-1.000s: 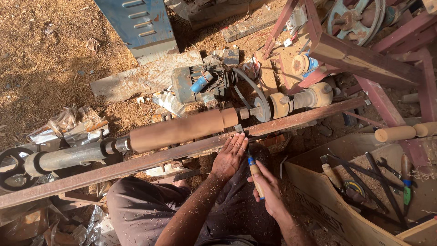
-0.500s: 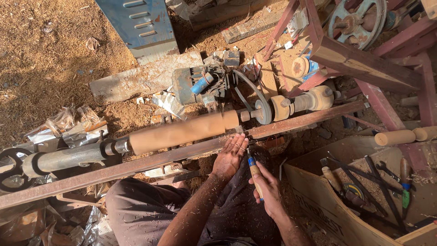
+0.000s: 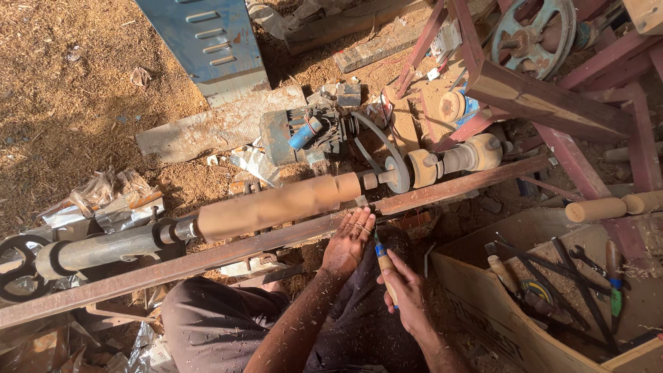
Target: The person shapes a spinning piece of wood on a lathe using a chisel.
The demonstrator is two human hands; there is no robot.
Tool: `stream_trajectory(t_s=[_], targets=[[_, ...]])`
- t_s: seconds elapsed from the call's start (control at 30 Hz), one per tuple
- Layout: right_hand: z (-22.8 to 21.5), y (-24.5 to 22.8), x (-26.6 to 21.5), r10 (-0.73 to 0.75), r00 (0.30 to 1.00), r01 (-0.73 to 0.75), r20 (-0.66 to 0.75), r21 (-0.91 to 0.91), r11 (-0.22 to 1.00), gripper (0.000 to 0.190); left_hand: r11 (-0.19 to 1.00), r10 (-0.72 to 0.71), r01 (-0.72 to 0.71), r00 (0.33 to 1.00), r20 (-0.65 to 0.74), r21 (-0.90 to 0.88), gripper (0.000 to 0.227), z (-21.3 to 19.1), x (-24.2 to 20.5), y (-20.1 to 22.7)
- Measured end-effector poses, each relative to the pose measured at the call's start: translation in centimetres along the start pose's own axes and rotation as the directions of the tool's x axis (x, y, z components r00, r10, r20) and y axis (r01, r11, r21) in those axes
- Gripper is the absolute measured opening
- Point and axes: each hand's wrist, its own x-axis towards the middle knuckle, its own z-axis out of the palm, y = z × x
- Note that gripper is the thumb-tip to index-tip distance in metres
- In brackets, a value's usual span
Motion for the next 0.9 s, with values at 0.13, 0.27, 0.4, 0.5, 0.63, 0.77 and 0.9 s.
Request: stream_trajectory(t_s=[0.13,0.27,0.4,0.5,0.63,0.77,0.9], targets=[[0.0,0.4,0.0,0.004,1.0,-0.004,-0.002,0.005,1.0,0.06,0.999,0.021,-0.021,1.0,-0.015,0.025,0.068,-0.4,-0.3,-0.1],[0.2,0.6,0.2,-0.004,1.0,0.004,0.006,0.009,1.0,0.06,1.0,0.024,-0.024,1.0,-0.009,0.003,0.072,-0.7,-0.4,-0.1],[0.5,0.5,-0.1,0.002,1.0,-0.002,0.003,-0.008,1.0,0.06,1.0,0.008,-0.009,1.0,0.011,0.028,0.073,-0.7,-0.7,-0.3],[0.8,0.3,-0.3,-0.001,1.0,0.001,-0.004,-0.035,0.999,0.059,0.999,0.012,-0.014,0.999,0.037,0.037,0.075,-0.7,-0.9,-0.6],[1.2,-0.2,-0.5,0.009,1.0,-0.009,-0.01,-0.08,0.997,0.059,0.999,0.002,-0.002,1.0,-0.014,0.042,0.074,-0.8,-1.1,-0.6],[1.6,-0.4,-0.8,0.006,1.0,-0.005,0.012,-0.066,0.998,0.059,0.999,-0.025,0.025,0.999,0.021,0.021,0.076,-1.8,-1.3,-0.7],[2.3,-0.5,-1.1,0.022,1.0,-0.021,0.017,-0.052,0.998,0.061,0.999,-0.035,0.035,0.999,0.023,-0.014,0.076,-2.7,-1.6,-0.6]])
